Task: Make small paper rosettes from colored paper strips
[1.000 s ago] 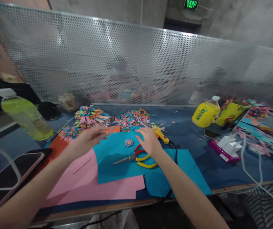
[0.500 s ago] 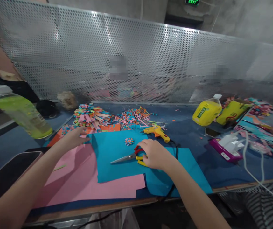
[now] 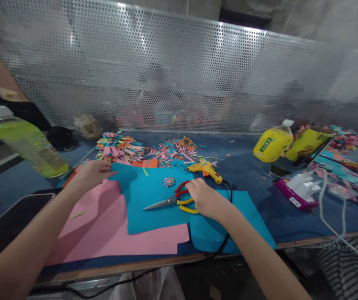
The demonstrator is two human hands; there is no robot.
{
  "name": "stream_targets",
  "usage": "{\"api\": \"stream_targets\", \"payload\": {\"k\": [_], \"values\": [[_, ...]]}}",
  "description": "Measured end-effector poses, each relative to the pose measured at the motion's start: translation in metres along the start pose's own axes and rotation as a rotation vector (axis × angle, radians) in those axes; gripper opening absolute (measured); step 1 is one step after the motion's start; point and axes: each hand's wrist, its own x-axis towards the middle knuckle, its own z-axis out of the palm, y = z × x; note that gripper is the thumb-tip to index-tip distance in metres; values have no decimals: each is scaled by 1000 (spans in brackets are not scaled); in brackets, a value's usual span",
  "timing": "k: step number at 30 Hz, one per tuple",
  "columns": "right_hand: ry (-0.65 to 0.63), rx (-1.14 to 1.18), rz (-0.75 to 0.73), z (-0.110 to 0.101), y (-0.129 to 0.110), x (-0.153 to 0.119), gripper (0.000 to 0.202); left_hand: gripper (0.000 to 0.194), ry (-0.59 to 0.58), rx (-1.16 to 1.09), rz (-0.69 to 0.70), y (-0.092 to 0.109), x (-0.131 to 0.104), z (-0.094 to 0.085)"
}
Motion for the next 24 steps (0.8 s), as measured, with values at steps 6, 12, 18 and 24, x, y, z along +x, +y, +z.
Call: {"api": "stream_targets", "payload": {"k": [6, 12, 18, 24], "values": [[-115, -9, 56, 2, 3, 9, 39, 33, 45, 417, 136, 2, 0, 0], [-17, -167, 113, -7, -1, 17, 20, 45, 193, 575, 83, 20, -17, 0], [152, 477, 307, -30, -25, 20, 27, 40, 246, 317, 181, 30, -20, -2], [-537, 1769, 417, -17, -76, 51, 65, 36, 192, 41, 32, 18, -14, -6]]}}
